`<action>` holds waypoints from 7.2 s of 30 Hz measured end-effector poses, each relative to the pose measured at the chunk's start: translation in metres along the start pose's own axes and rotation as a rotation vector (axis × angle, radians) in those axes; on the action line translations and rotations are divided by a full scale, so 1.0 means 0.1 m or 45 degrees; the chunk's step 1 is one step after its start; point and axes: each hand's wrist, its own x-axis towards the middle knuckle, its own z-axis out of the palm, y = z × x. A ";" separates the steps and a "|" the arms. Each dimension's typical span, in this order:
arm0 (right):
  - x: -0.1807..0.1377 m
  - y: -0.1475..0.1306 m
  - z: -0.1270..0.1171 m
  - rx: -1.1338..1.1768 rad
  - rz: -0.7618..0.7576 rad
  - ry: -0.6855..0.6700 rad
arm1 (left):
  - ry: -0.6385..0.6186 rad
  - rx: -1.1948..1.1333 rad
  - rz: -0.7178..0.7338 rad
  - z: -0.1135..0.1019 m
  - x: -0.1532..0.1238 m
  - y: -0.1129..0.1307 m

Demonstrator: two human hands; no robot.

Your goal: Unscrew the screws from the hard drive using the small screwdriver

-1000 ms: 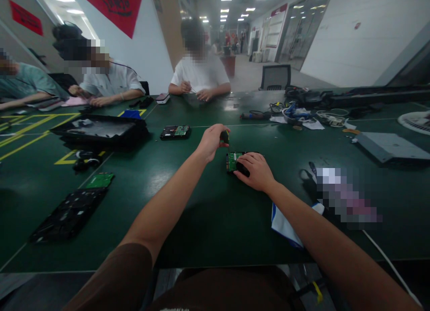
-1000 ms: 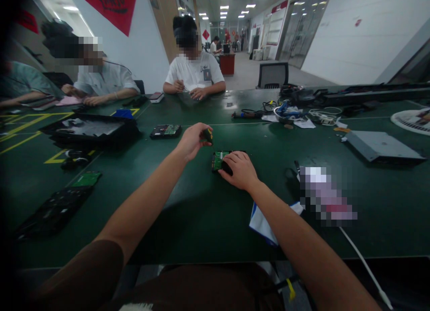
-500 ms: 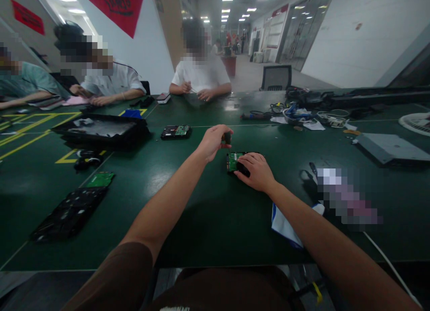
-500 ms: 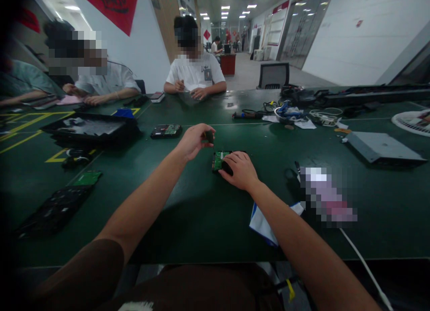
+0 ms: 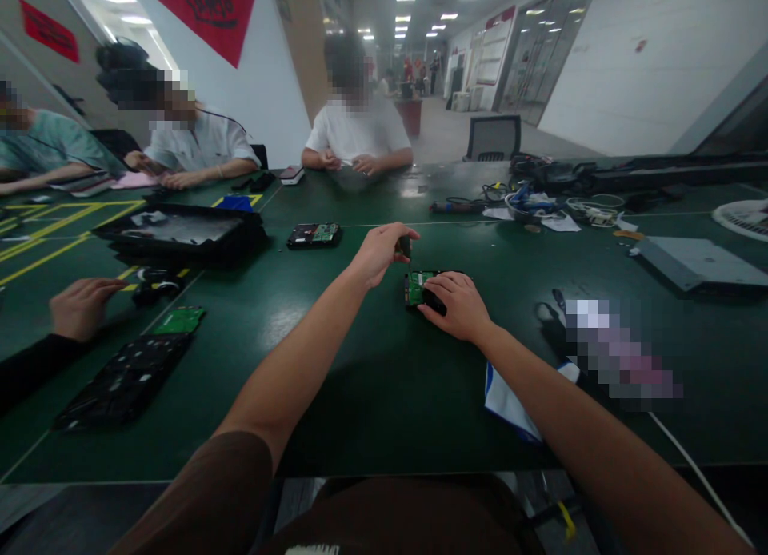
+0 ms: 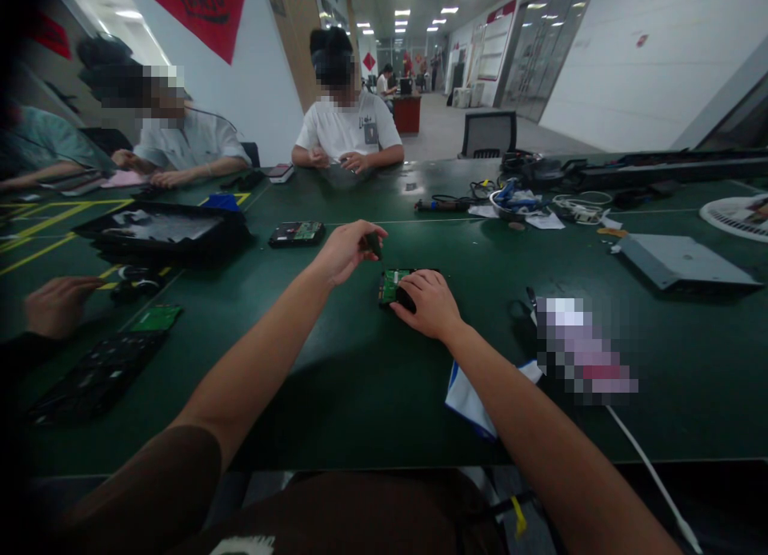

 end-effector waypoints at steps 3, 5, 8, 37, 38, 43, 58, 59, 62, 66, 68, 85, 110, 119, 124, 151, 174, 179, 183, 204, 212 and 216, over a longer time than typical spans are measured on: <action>0.00 0.00 0.00 -0.004 -0.011 0.012 | -0.054 0.002 -0.035 0.02 -0.03 0.02; 0.00 -0.01 0.00 -0.010 -0.018 0.013 | -0.076 -0.047 -0.072 0.05 -0.04 0.01; 0.00 -0.01 -0.01 -0.008 -0.016 0.014 | -0.060 -0.142 -0.084 0.07 -0.03 -0.01; 0.00 -0.01 0.00 -0.009 -0.014 0.022 | -0.048 -0.262 -0.090 0.09 -0.04 0.00; 0.00 -0.01 0.00 -0.011 -0.012 0.019 | -0.036 -0.248 -0.078 0.08 -0.03 -0.01; 0.00 -0.01 0.00 -0.023 -0.005 0.000 | -0.020 -0.074 -0.020 0.04 -0.02 0.00; 0.00 0.01 -0.01 0.010 0.001 -0.005 | 0.000 0.100 0.023 0.01 -0.03 0.04; 0.00 0.01 0.00 0.010 -0.001 -0.005 | -0.014 0.108 0.022 0.01 -0.04 0.04; 0.00 0.01 0.00 0.014 -0.007 0.004 | -0.050 0.049 -0.034 0.03 -0.05 0.04; 0.00 0.00 0.00 0.008 -0.013 0.019 | -0.022 -0.141 -0.091 0.06 -0.04 0.00; 0.00 0.00 0.00 0.006 -0.017 0.020 | 0.000 -0.177 -0.082 0.06 -0.02 -0.01; 0.00 -0.01 -0.01 0.008 0.002 0.004 | 0.021 -0.141 -0.028 0.03 -0.03 0.00; 0.01 -0.01 -0.02 0.008 0.005 -0.003 | 0.061 -0.139 -0.099 0.03 -0.02 0.01; 0.01 -0.02 -0.02 -0.013 -0.002 -0.003 | -0.007 -0.268 -0.186 0.06 -0.03 0.01; 0.00 -0.01 -0.01 -0.023 0.006 -0.002 | -0.005 -0.162 -0.100 0.02 -0.01 -0.01; 0.00 0.00 0.00 -0.034 -0.003 0.005 | 0.177 0.004 -0.002 0.02 0.02 -0.02; 0.01 -0.02 -0.02 -0.042 0.023 0.000 | 0.053 -0.211 -0.137 0.02 -0.01 0.02; 0.02 -0.02 -0.01 -0.047 0.035 0.007 | 0.132 -0.078 -0.060 -0.01 0.02 0.00; 0.02 -0.01 0.00 -0.066 0.051 0.004 | 0.103 0.046 0.013 -0.01 0.02 -0.02; 0.01 0.00 0.01 -0.061 0.040 0.016 | -0.089 -0.118 -0.067 0.00 0.00 -0.01; 0.01 0.00 0.01 -0.046 0.038 0.010 | 0.118 0.090 0.092 0.01 0.01 -0.03; 0.01 0.00 0.01 -0.050 0.038 0.016 | 0.045 0.043 0.034 0.02 -0.01 0.00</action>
